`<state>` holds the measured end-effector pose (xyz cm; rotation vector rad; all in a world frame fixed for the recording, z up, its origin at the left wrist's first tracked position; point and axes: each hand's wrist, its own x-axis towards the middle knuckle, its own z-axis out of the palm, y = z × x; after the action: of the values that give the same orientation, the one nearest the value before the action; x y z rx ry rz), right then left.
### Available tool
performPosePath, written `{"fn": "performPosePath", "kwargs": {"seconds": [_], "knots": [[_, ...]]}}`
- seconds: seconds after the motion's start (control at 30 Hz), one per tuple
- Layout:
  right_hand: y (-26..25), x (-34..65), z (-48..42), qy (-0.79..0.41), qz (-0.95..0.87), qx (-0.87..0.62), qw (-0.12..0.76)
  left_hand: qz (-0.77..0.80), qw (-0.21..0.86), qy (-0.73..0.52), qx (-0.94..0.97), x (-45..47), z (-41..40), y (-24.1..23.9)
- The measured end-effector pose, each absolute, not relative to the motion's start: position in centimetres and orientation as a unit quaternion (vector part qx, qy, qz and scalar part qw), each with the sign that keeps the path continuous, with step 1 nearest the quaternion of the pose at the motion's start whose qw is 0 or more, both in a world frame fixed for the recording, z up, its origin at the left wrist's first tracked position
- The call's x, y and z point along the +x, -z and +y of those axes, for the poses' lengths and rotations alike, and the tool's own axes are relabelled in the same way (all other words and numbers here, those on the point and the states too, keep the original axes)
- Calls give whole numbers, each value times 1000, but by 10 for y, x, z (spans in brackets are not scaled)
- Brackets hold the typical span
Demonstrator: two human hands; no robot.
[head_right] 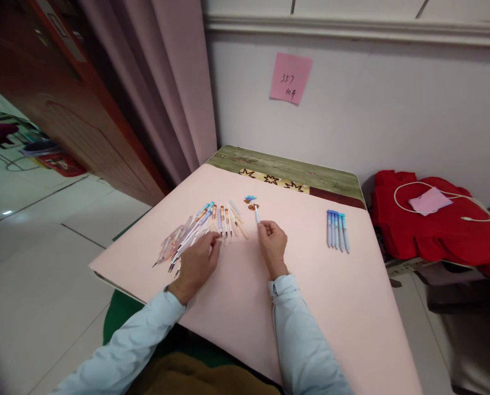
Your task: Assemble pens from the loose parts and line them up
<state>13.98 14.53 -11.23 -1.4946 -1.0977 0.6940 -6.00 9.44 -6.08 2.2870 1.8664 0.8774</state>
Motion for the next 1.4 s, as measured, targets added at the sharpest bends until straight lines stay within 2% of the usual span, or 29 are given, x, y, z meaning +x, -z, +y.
{"fn": "performPosePath", "kwargs": {"seconds": [0.2, 0.43, 0.77, 0.87, 1.0, 1.13, 1.23, 1.4], "knots": [[113, 140, 144, -284, -471, -637, 540, 519, 9, -290, 804, -59, 65, 94], [109, 138, 140, -274, -476, -644, 532, 412, -75, -220, 881, -57, 64, 91], [111, 136, 141, -274, -466, -644, 541, 368, -60, -243, 895, -61, 60, 89], [113, 135, 143, -305, -447, -623, 564, 383, 5, -293, 876, -60, 60, 87], [114, 133, 145, -383, -429, -552, 603, 432, 175, -387, 795, -44, 77, 75], [109, 132, 143, -450, -430, -484, 615, 503, 374, -484, 611, -16, 114, 65], [106, 133, 140, -485, -452, -460, 591, 494, 488, -538, 478, 2, 141, 64], [106, 134, 138, -505, -511, -437, 542, 452, 554, -587, 381, 11, 161, 66]]}}
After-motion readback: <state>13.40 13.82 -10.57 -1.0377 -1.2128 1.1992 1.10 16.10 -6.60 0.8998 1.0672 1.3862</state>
